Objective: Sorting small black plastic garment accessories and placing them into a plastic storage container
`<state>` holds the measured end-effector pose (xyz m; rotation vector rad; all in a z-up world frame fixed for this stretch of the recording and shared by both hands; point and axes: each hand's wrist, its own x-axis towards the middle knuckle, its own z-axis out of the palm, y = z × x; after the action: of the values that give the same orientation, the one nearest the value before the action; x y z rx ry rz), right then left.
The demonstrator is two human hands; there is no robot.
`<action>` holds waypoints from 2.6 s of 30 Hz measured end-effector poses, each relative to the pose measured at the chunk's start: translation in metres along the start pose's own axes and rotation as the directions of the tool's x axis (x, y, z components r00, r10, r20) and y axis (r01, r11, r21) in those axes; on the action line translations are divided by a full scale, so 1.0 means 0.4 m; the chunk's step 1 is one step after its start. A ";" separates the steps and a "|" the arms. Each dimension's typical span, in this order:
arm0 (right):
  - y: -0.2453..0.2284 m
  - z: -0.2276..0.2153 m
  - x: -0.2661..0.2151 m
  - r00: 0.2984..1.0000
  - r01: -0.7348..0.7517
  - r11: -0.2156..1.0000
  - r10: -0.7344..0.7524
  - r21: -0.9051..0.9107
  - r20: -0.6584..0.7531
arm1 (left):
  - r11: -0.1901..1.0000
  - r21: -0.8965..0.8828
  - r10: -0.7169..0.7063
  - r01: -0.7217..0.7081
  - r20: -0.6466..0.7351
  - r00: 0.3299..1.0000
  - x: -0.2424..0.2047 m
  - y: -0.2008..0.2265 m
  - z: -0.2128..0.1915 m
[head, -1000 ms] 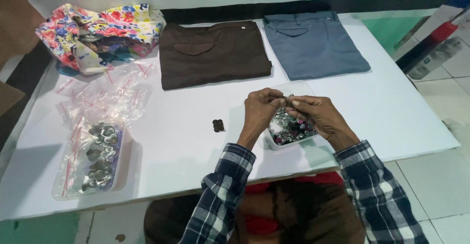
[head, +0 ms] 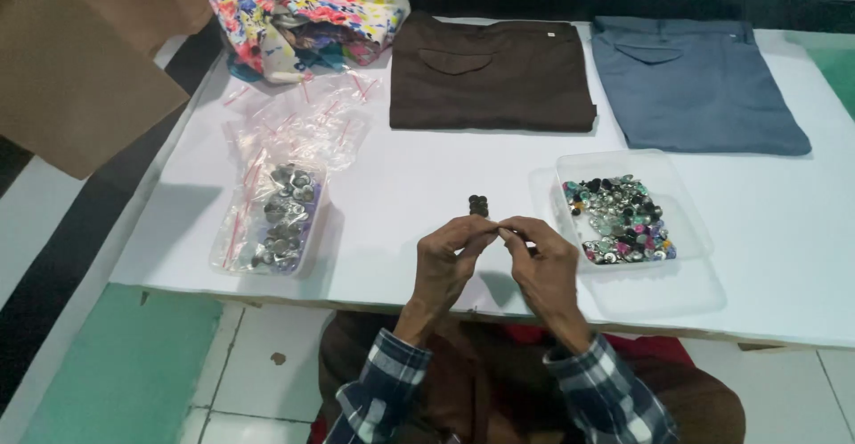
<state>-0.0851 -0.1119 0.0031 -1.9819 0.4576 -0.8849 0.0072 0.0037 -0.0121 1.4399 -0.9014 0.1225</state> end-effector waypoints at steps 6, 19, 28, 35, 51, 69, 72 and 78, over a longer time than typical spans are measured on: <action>0.153 0.119 0.014 0.995 0.058 0.978 -0.040 -0.201 0.089 | 0.970 0.143 -0.203 0.197 0.029 0.979 -0.019 -0.116 -0.026; 0.119 0.096 0.016 0.967 -0.233 0.966 0.242 -0.109 0.075 | 0.955 0.212 -0.218 0.207 0.029 0.976 -0.011 -0.157 -0.021; 0.133 0.105 0.019 0.955 -0.292 0.946 0.297 -0.141 0.017 | 0.934 0.278 -0.233 0.225 -0.005 0.972 -0.011 -0.171 -0.008; 0.086 0.096 0.020 0.937 -0.347 0.937 0.348 -0.029 0.022 | 0.908 0.327 -0.274 0.263 -0.013 0.962 -0.015 -0.180 -0.002; 0.051 0.090 0.028 0.920 -0.391 0.920 0.391 -0.005 0.001 | 0.920 0.316 -0.247 0.232 0.009 0.969 -0.011 -0.165 -0.009; 0.104 0.108 0.016 0.937 -0.337 0.939 0.342 0.072 -0.073 | 0.896 0.383 -0.250 0.226 0.015 0.968 -0.033 -0.179 -0.007; 0.141 0.124 -0.001 0.979 -0.154 0.987 0.157 0.036 -0.126 | 0.907 0.376 -0.205 0.189 0.003 0.979 -0.044 -0.187 -0.005; -0.020 -0.012 -0.068 0.958 0.164 0.972 -0.198 -0.171 -0.209 | 0.929 0.349 -0.108 0.125 -0.069 0.992 -0.045 -0.132 -0.002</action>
<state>-0.1074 -0.0935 0.0005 -2.0958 0.4888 -1.2315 0.0258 0.0024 -0.0647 1.8137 -0.7763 0.2394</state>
